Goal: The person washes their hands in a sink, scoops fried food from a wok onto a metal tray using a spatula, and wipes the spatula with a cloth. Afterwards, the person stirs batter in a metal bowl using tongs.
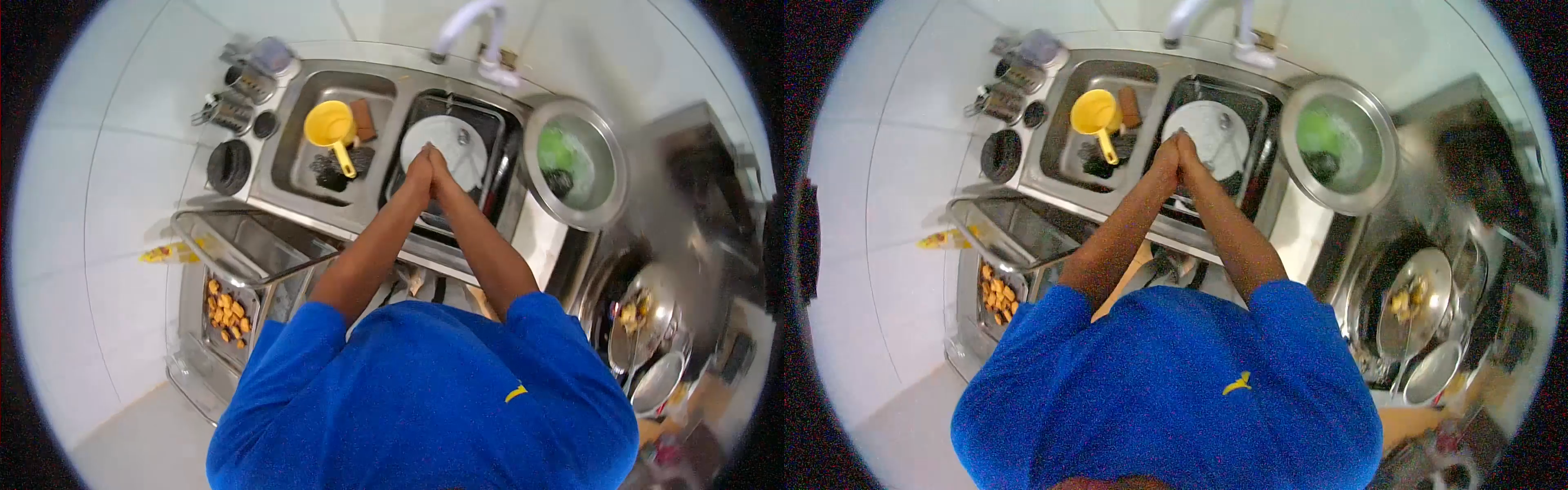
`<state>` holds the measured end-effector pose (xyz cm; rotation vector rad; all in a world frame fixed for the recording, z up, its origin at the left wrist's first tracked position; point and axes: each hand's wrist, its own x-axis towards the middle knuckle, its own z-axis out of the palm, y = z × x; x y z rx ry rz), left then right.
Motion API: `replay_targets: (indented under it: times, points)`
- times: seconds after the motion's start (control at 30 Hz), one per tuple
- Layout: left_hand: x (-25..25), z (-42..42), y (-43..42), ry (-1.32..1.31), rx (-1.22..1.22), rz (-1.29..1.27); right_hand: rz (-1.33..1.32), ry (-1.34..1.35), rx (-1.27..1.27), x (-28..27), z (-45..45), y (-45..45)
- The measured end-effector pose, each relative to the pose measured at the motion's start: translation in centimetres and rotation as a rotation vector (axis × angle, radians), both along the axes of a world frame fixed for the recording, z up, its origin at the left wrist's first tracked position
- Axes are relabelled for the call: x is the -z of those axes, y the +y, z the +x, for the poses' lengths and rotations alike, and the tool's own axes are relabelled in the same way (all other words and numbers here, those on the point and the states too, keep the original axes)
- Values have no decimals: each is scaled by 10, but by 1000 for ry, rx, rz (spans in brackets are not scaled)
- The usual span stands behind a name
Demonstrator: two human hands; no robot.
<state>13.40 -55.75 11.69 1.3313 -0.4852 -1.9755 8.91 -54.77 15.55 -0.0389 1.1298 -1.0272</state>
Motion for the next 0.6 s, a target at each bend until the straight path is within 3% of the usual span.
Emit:
replay_targets:
  times: [0.07, 0.1, 0.17, 0.27, 0.37, 0.43, 0.47, 0.6]
  points:
    - [-38, 6, 22, 46, 52, -105, -171, 23, 108, 81, -3, 2]
    - [-40, 2, 28, 83, 5, -206, -244, 456, 190, 16, 12, 13]
    - [-33, 4, 30, 111, -80, -349, -280, 490, 215, 60, -20, 23]
    - [28, -23, 31, -61, 67, -508, -313, 553, 208, 68, -57, 40]
    - [101, -96, 36, -448, 176, -788, -334, 614, 198, 67, -86, 52]
    - [-10, -54, 67, 120, 61, -252, -329, 676, 208, 67, -93, 59]
    - [7, -68, 83, 108, -139, -376, -320, 708, 209, 68, -94, 68]
    - [13, -43, 110, -96, -211, -587, -309, 809, 164, 77, -79, 108]
